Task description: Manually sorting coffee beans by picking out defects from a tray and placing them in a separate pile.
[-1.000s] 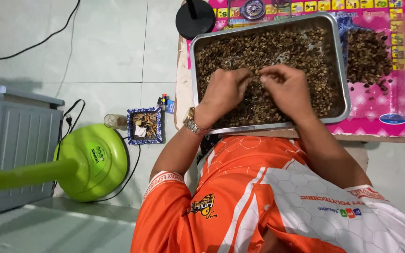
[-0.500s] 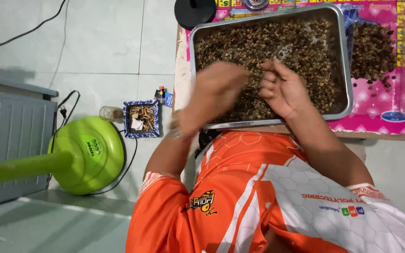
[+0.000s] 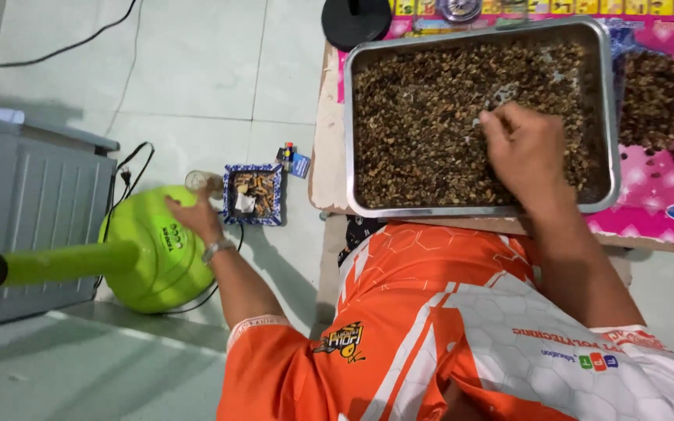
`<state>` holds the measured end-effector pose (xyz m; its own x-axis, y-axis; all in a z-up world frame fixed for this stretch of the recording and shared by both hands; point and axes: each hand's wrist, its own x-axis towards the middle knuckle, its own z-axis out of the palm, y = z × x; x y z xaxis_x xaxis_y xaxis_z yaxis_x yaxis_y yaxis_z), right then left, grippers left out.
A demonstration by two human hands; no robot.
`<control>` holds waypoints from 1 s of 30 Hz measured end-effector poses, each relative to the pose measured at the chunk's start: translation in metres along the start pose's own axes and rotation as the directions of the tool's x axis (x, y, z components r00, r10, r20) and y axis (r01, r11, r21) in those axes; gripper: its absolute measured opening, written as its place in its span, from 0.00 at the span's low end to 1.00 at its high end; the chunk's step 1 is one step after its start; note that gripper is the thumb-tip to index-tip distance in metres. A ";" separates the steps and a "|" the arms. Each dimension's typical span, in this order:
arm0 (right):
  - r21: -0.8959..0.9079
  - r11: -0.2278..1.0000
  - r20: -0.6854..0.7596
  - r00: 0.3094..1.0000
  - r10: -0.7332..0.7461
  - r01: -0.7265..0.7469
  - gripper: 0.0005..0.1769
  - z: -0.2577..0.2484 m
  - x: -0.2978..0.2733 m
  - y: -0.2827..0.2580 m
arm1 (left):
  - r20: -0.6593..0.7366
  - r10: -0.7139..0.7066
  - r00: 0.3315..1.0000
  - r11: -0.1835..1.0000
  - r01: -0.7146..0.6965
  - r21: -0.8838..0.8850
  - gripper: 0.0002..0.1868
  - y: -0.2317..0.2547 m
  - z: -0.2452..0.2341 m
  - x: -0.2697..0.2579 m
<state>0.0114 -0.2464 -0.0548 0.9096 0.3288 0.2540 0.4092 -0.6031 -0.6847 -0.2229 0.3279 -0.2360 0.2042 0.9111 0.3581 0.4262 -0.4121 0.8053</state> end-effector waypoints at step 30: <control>0.381 0.829 0.289 0.904 0.315 -0.410 0.09 -0.031 0.018 -0.032 | 0.013 -0.344 0.939 0.895 0.323 0.307 0.54 -0.014 0.053 0.027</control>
<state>0.0169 -0.2440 -0.0074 0.9304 0.3175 -0.1830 -0.0611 -0.3580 -0.9317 -0.1766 0.3574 -0.2630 0.0569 0.9970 0.0534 0.7178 -0.0780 0.6919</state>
